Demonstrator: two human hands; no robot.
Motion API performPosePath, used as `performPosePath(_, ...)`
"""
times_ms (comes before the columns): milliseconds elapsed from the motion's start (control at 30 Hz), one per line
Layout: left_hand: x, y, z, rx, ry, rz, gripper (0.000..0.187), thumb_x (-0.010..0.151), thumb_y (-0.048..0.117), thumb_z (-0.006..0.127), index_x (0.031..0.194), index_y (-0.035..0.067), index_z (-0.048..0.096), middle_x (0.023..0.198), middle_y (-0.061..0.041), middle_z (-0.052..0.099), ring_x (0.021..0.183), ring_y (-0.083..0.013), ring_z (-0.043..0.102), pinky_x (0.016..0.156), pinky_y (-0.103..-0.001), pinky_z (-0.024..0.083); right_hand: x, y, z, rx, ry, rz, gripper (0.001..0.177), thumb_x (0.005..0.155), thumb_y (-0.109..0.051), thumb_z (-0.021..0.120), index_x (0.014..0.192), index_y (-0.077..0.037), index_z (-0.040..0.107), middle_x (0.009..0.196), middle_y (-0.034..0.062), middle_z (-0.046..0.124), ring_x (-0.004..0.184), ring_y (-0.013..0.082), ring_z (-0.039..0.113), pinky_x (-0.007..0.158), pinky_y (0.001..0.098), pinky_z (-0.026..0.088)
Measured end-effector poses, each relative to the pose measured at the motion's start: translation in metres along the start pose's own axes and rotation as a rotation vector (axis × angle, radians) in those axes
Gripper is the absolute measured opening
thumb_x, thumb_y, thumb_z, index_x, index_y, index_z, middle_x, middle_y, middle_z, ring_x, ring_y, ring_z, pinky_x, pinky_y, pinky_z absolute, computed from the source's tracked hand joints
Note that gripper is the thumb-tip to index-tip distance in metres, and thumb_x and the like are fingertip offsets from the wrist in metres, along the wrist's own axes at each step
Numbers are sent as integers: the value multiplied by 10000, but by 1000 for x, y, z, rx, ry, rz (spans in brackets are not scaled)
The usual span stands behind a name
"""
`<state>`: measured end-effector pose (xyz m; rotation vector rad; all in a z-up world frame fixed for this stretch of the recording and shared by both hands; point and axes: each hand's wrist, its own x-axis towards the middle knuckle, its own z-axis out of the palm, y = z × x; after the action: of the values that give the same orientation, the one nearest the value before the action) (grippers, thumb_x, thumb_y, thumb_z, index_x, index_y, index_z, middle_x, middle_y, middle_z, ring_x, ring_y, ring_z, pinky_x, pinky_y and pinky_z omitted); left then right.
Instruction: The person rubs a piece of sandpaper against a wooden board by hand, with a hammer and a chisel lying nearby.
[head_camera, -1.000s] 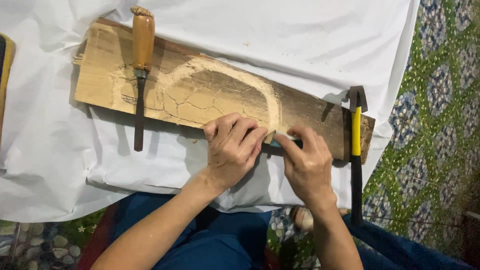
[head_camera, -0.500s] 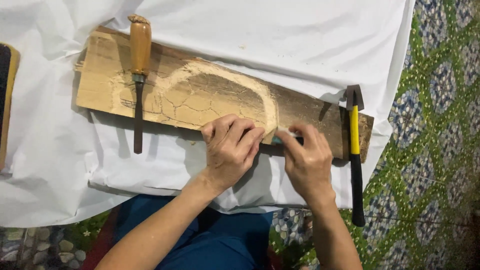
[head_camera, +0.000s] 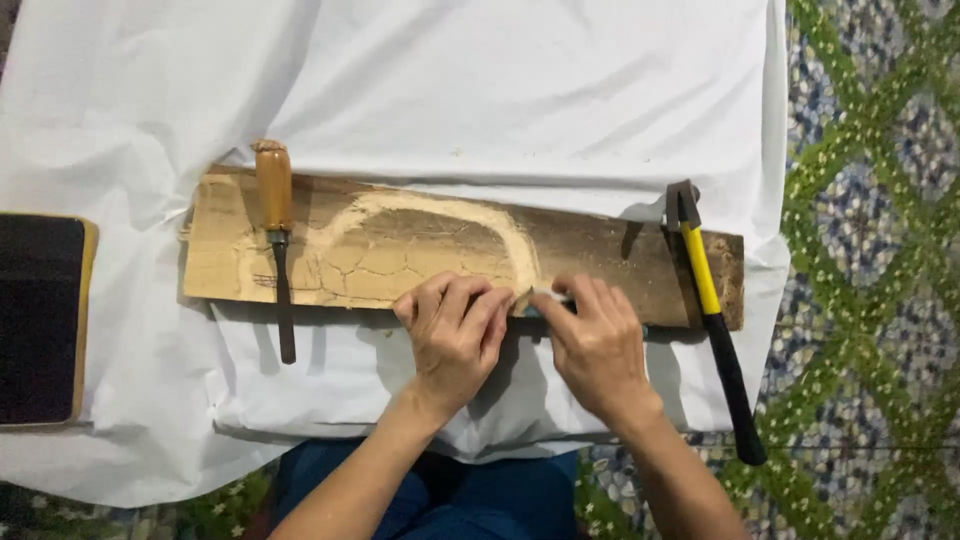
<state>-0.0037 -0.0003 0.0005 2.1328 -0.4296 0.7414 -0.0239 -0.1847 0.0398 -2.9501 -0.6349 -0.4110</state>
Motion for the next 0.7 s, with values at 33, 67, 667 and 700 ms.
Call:
performPosePath(33, 0, 0, 1, 0, -12, 5, 92, 884, 161, 761, 974, 180, 765, 889, 21, 612, 968, -178, 513, 891, -402, 229, 3, -2, -3, 6, 1, 12, 155, 924, -118, 633, 950, -201, 761, 933, 48, 626, 800, 269, 655, 615, 374, 470)
performPosePath(67, -1, 0, 1, 3, -15, 2, 103, 884, 158, 755, 985, 180, 764, 903, 22, 613, 984, -181, 515, 898, -402, 232, 5, -3, -5, -12, 4, 9, 157, 926, -114, 632, 954, -198, 761, 941, 48, 624, 806, 260, 651, 620, 365, 464)
performPosePath(667, 1, 8, 3, 50, -41, 2, 88, 904, 192, 734, 986, 214, 759, 885, 44, 593, 962, -185, 520, 889, -389, 260, 4, -6, -14, 14, 101, -36, 180, 903, -20, 643, 930, -135, 780, 943, 92, 630, 765, 261, 596, 621, 362, 423)
performPosePath(700, 1, 8, 3, 50, -35, 0, 70, 911, 200, 733, 975, 213, 756, 880, 46, 594, 958, -182, 519, 893, -389, 261, 3, -8, -13, 18, 116, -81, 185, 897, -1, 640, 928, -126, 773, 939, 106, 619, 759, 276, 591, 604, 374, 416)
